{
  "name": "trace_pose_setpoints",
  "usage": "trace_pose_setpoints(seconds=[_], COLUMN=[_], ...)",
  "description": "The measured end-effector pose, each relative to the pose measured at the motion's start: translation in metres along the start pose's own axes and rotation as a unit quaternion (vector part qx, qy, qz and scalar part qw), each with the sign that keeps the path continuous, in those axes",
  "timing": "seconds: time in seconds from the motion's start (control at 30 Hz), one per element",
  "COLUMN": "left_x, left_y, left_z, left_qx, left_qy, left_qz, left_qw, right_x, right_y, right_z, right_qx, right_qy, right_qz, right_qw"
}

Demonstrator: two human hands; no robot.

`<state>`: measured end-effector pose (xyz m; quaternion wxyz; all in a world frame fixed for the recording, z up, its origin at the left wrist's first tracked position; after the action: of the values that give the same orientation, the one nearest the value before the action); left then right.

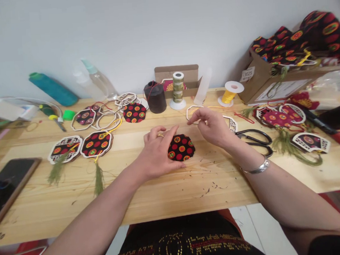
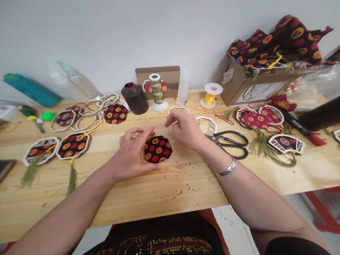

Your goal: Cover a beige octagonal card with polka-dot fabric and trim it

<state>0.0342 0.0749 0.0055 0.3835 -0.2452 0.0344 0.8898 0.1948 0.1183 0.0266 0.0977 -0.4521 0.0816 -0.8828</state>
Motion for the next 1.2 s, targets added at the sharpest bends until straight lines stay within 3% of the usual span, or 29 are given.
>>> trace_pose_setpoints(seconds=[0.57, 0.73, 0.83, 0.93, 1.03, 1.2], left_x=[0.000, 0.001, 0.006, 0.014, 0.020, 0.015], left_y=[0.001, 0.003, 0.004, 0.004, 0.004, 0.004], left_z=[0.000, 0.013, 0.018, 0.016, 0.016, 0.009], left_qx=[-0.030, -0.107, -0.157, -0.182, -0.212, -0.186], left_qy=[0.008, 0.085, 0.258, 0.461, 0.562, 0.576], left_qz=[-0.019, -0.006, 0.019, 0.060, 0.095, 0.098], left_qw=[0.999, 0.991, 0.953, 0.866, 0.794, 0.790], right_x=[0.005, -0.003, -0.009, -0.005, 0.002, 0.009], right_y=[0.002, -0.001, -0.002, 0.000, 0.004, 0.008], right_z=[0.000, -0.005, -0.011, -0.014, -0.017, -0.023], right_qx=[0.011, 0.055, 0.108, 0.154, 0.191, 0.239], right_qy=[-0.005, -0.134, -0.234, -0.282, -0.312, -0.371], right_qz=[-0.006, -0.069, -0.126, -0.135, -0.137, -0.138], right_qw=[1.000, 0.987, 0.958, 0.937, 0.921, 0.887])
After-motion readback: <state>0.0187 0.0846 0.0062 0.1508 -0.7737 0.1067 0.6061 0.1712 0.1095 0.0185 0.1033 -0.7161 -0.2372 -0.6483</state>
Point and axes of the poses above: each hand's wrist, its own y-axis away from the middle knuckle, its own z-axis out of the back of the hand, x = y × z, the point moved 7 cm from there along -y, towards the middle knuckle, and after that the axes turned 13 degrees about -z, right-handed, at the moved point
